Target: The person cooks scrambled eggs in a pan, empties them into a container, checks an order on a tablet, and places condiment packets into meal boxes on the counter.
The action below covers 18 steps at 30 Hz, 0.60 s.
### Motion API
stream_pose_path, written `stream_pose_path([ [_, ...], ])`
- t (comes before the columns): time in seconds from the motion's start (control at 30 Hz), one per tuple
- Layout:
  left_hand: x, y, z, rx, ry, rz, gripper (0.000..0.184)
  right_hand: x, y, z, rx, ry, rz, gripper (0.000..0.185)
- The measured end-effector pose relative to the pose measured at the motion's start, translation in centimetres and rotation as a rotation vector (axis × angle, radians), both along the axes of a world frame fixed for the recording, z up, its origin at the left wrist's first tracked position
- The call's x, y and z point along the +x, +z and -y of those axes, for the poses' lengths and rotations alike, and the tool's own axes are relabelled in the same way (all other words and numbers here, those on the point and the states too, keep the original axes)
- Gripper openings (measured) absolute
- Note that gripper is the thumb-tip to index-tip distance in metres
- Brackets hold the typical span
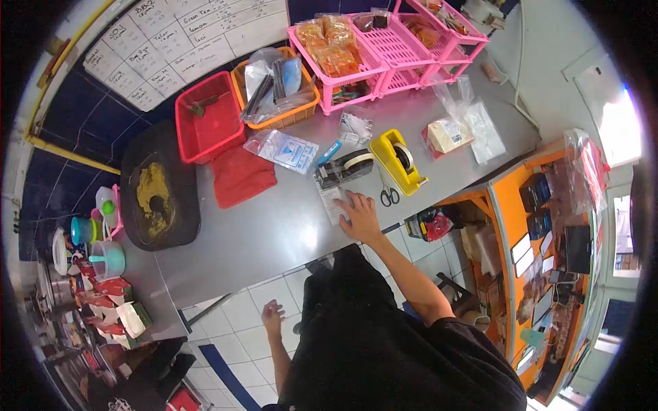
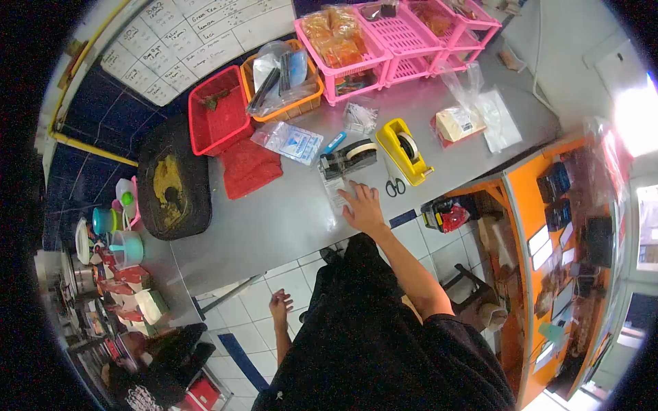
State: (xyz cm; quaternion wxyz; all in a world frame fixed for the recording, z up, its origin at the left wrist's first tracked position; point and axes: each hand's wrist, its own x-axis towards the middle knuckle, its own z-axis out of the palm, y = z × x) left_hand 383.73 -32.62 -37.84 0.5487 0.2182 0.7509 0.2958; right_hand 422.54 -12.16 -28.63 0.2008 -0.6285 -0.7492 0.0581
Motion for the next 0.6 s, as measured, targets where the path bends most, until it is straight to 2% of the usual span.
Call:
stream_pose_path([
  [0.1,1.8,-3.1,4.3,-0.011,-0.034,0.006,0.023,0.4,0.2,-0.3,-0.014,0.023,-0.036,0.053],
  [0.2,4.2,-3.4,8.3,-0.137,-0.176,-0.076,0.026,1.2,0.3,-0.7,-0.060,0.029,-0.071,0.054],
  [0.27,3.9,-6.9,12.8,0.207,-0.631,-0.452,0.026,2.0,0.2,-1.1,-0.078,0.085,-0.075,0.055],
  [0.3,3.9,-8.3,14.2,0.599,-1.056,-0.789,0.026,2.4,0.4,-1.4,-0.077,0.103,-0.095,0.055],
  [0.37,5.4,-10.0,15.7,0.708,-1.030,-0.715,0.023,3.2,0.4,-1.5,-0.132,0.153,-0.102,0.056],
  [0.4,8.3,-7.2,13.5,0.088,-0.661,-0.316,0.023,3.6,0.2,-1.7,-0.144,0.176,-0.097,0.055],
  [0.43,12.4,-1.4,9.3,-0.408,-0.055,-0.125,0.023,4.1,0.0,-1.9,-0.156,0.186,-0.114,0.055],
  [0.5,13.3,-4.4,8.8,-0.283,0.062,0.033,0.026,5.2,-0.1,-2.5,-0.143,0.270,-0.111,0.055],
  [0.57,16.1,-3.3,4.8,-0.291,0.038,-0.047,0.027,5.8,-0.3,-3.0,-0.139,0.305,-0.114,0.055],
  [0.6,17.4,-2.4,3.0,-0.207,0.011,-0.067,0.027,6.0,-0.2,-3.2,-0.124,0.329,-0.105,0.055],
])
